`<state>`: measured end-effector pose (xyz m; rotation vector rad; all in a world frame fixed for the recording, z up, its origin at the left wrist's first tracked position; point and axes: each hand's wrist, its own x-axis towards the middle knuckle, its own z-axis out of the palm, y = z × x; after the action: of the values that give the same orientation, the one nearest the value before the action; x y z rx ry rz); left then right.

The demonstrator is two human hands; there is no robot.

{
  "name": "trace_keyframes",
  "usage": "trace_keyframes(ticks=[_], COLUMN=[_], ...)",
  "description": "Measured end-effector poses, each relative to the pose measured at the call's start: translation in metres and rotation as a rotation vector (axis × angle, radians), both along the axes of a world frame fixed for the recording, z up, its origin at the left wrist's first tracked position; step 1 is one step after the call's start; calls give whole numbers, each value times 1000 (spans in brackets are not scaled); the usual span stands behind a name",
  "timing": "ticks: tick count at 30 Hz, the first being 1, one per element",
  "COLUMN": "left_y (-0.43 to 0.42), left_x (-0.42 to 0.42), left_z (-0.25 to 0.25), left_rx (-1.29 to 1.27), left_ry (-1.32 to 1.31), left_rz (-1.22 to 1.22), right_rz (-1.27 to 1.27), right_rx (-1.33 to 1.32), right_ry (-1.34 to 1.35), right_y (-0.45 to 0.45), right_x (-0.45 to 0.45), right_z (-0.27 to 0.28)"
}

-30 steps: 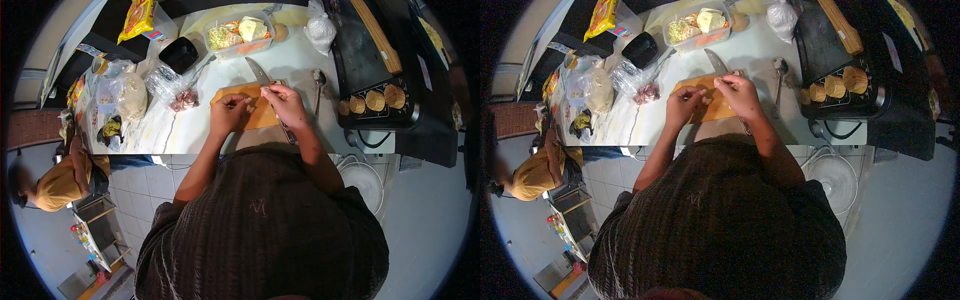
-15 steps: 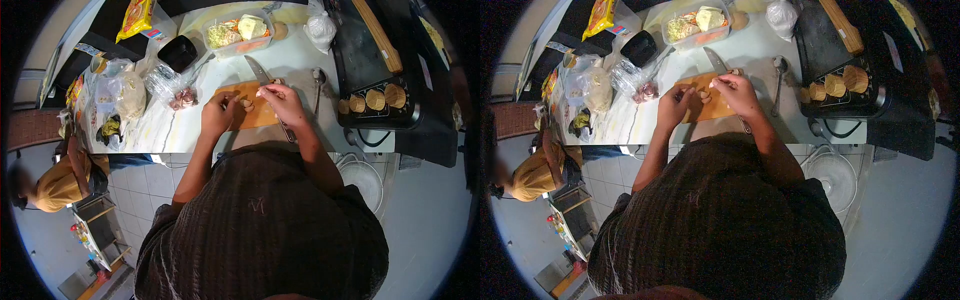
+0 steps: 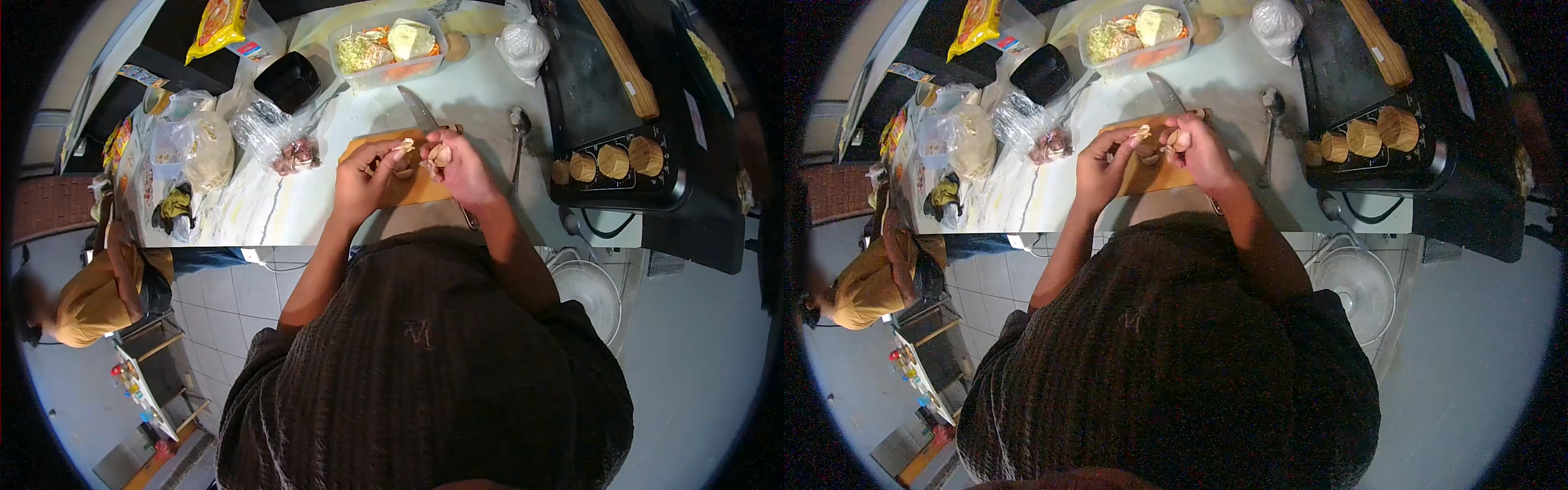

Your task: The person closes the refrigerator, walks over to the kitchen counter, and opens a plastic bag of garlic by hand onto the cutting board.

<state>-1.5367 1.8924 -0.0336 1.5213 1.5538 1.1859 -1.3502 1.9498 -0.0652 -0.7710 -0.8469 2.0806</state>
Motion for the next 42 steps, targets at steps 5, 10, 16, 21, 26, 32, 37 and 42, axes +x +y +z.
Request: trace_keyframes(ticks=[5, 10, 16, 21, 26, 32, 37, 42], left_y=[-1, 2, 2, 3, 2, 15, 33, 70], left_x=[0, 1, 3, 1, -12, -105, -190, -225], left_z=[5, 2, 8, 7, 12, 7, 44, 43], left_rx=[42, 71, 50, 110, -2, 133, 207, 28], left_ry=[-18, 21, 119, 213, 128, 174, 412, 465], left_rz=[-4, -44, -82, -129, -67, 379, 581, 495], right_rz=[54, 124, 110, 50, -42, -128, -94, -68], right_rx=[-33, -81, 8, 53, 3, -211, -236, -258], right_ry=[-21, 24, -115, -175, -157, 51, 56, 44], right_y=[1, -1, -6, -9, -6, 1, 6, 7], right_x=[3, -3, -10, -17, -13, 4, 5, 4], right_z=[-3, -1, 7, 5, 4, 7, 13, 11])
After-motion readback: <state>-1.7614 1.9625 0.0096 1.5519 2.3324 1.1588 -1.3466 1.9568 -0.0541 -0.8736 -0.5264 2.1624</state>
